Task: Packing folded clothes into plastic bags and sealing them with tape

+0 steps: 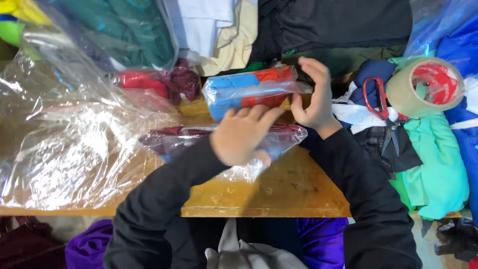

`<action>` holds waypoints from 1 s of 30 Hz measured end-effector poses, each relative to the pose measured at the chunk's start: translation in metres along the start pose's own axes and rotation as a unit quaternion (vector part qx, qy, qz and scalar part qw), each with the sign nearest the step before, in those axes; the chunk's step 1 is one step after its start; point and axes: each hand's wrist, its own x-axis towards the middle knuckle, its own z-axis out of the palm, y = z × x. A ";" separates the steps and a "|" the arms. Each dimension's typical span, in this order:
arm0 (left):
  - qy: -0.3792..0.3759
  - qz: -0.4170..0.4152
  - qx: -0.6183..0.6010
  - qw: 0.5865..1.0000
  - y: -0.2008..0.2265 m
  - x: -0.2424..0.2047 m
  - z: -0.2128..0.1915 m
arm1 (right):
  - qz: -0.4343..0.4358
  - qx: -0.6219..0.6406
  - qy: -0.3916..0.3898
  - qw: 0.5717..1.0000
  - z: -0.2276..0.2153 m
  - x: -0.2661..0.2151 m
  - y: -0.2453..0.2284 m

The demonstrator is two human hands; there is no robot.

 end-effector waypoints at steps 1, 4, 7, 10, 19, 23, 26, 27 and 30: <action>-0.101 0.013 -0.041 0.994 -0.004 -0.005 -0.030 | 0.022 0.038 -0.014 0.999 0.000 0.001 0.001; 0.041 0.069 -0.156 0.984 -0.002 -0.015 -0.070 | 0.061 0.022 -0.034 0.997 0.006 -0.002 -0.006; 0.266 0.092 -0.023 0.959 -0.020 -0.011 -0.082 | 0.095 0.064 -0.023 0.993 0.007 0.001 -0.017; 0.236 0.001 0.135 0.962 -0.049 -0.011 -0.059 | 0.119 0.115 -0.027 0.986 0.013 -0.005 -0.017; 0.174 -0.046 0.127 0.975 -0.094 0.008 -0.023 | 0.089 -0.034 0.027 0.995 0.003 0.014 -0.035; 0.172 -0.063 0.110 0.977 -0.093 -0.001 -0.029 | 0.069 0.085 0.038 0.993 -0.026 0.062 -0.092; 0.138 -0.060 0.081 0.985 -0.093 -0.002 -0.030 | 0.204 0.124 -0.410 0.881 -0.040 0.079 -0.123; 0.136 -0.064 0.081 0.985 -0.093 -0.002 -0.030 | 0.165 0.081 -0.483 0.856 -0.035 0.070 -0.123; 0.122 -0.073 0.053 0.988 -0.090 -0.007 -0.042 | 0.158 0.026 -0.543 0.824 -0.026 0.061 -0.117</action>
